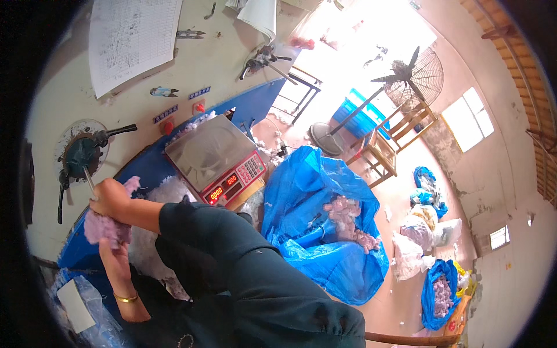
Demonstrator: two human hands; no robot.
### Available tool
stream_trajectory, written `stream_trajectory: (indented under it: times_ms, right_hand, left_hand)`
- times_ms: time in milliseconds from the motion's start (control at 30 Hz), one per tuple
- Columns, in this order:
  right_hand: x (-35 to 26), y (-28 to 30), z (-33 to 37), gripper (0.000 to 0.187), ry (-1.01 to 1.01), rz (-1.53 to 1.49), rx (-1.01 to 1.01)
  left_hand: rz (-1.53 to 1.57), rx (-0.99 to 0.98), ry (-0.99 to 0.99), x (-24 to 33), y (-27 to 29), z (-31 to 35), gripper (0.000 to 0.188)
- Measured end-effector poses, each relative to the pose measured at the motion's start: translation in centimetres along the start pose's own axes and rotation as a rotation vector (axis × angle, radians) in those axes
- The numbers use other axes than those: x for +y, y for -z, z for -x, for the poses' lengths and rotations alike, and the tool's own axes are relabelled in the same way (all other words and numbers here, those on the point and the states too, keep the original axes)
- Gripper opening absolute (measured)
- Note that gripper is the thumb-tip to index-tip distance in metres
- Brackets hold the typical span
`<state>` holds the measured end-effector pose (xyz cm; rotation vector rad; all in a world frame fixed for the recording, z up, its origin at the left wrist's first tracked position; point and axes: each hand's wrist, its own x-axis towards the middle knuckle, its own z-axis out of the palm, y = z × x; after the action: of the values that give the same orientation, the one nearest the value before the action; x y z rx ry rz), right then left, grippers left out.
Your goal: The person repeatedly takes pink fluffy material from a nearby bag, places it onto a rotating spindle, and then removes the formed bundle to place it on a digital scale. This cycle is repeated continuously throughout the clip.
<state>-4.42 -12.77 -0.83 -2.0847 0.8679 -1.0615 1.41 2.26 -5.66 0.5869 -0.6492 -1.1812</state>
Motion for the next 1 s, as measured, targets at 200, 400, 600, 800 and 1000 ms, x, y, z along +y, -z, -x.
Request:
stream_trajectory:
  times_ms: [200, 400, 600, 800, 1000]
  right_hand:
    - [1.5, 2.2, 2.1, 0.033, 0.185, -0.305, -0.073]
    - [4.8, 0.5, 0.1, 0.023, 0.313, -0.280, 0.021]
    - [4.9, -1.4, -2.1, 0.019, 0.315, -0.267, 0.085]
    - [1.2, 1.1, 2.8, 0.019, 0.100, -0.194, -0.031]
    - [-1.7, 1.1, -0.4, 0.024, -0.016, -0.148, 0.147]
  left_hand:
    - [-0.055, 0.248, 0.065, 0.2, 0.5, -0.1, 0.044]
    - [-0.724, 0.215, -0.154, -1.0, -0.5, -3.0, 0.048]
    - [-1.044, 0.159, -0.351, -1.3, 1.9, -5.5, 0.044]
    - [-0.614, 0.185, -0.099, 0.9, -1.9, -1.1, 0.049]
    - [-0.159, 0.131, 0.008, 3.2, -1.2, -4.7, 0.055]
